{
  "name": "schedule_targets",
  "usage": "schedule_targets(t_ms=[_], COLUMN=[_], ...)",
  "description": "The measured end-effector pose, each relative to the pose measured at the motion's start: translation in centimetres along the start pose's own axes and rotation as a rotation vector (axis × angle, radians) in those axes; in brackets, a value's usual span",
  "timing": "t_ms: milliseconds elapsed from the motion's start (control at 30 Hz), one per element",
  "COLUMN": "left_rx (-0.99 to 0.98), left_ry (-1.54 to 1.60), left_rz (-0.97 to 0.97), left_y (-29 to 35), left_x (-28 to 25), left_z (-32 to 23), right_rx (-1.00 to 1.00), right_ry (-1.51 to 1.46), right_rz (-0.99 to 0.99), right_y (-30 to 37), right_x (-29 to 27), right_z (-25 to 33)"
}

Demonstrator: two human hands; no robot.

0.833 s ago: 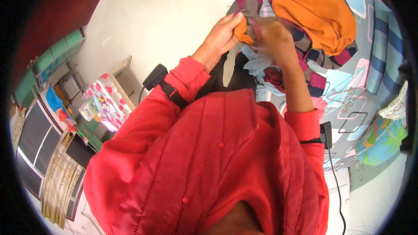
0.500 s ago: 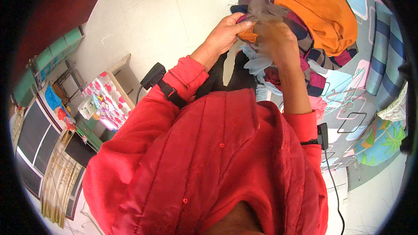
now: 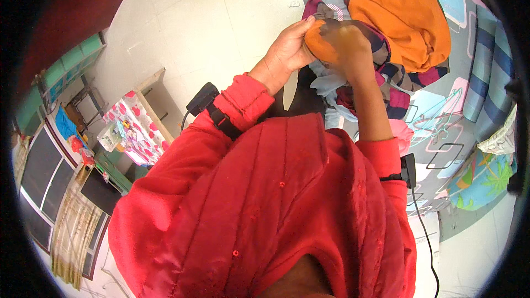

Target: The person repeatedly rubs and smooths an orange garment with both hands, then folds it and places it on a bed. The person then picks up a second patterned garment and begins folding it.

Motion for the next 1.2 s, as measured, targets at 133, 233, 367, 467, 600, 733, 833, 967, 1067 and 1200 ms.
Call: schedule_targets(t_ms=[133, 233, 367, 467, 600, 733, 833, 967, 1067, 1200], left_rx=[0.098, 0.199, 0.174, 0.091, 0.147, 0.173, 0.181, 0.241, 0.298, 0.313], left_ry=[-0.171, -0.382, -0.19, 0.039, 0.156, 0.203, 0.121, 0.223, 0.078, 0.071], left_rz=[-0.016, -0.026, -0.076, -0.048, -0.066, -0.146, -0.19, -0.402, -0.233, -0.139], left_y=[0.3, 0.7, 0.7, 0.5, 0.4, 0.2, 0.2, 1.1, 0.8, 1.0], left_x=[-0.3, -0.5, -1.9, -2.6, -3.2, -3.4, -3.3, -5.6, -3.4, -0.7], left_z=[-0.8, -1.4, -2.0, -2.0, -2.5, -2.7, -3.3, -4.5, -4.0, -1.9], right_rx=[-0.044, -0.147, -0.312, -0.526, -0.363, -0.55, -0.606, 0.02, -0.211, -0.601], right_ry=[-0.13, -0.027, 0.242, 0.506, 0.335, 1.149, 0.797, 0.767, 0.659, 0.526], right_rz=[-0.052, -0.097, -0.112, -0.075, -0.383, -0.049, 0.29, 0.663, 0.222, -0.276], right_y=[-0.2, -0.2, -0.4, -0.8, -1.9, 0.9, 6.9, 10.3, 7.2, 6.0], right_x=[-0.3, -0.3, 0.6, 1.4, -3.1, 3.9, 8.3, 5.6, 2.3, 1.6], right_z=[-0.1, 0.5, 1.8, 4.6, 8.2, 9.5, 8.0, -0.2, 2.9, 7.3])
Point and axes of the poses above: each hand's wrist, its own y-axis away from the middle knuckle, its own x-axis out of the palm, z = x × y, the point moved 10 cm from there along -y, towards the middle knuckle, and after that the axes turned 12 degrees about -z, right-handed, at the moved point
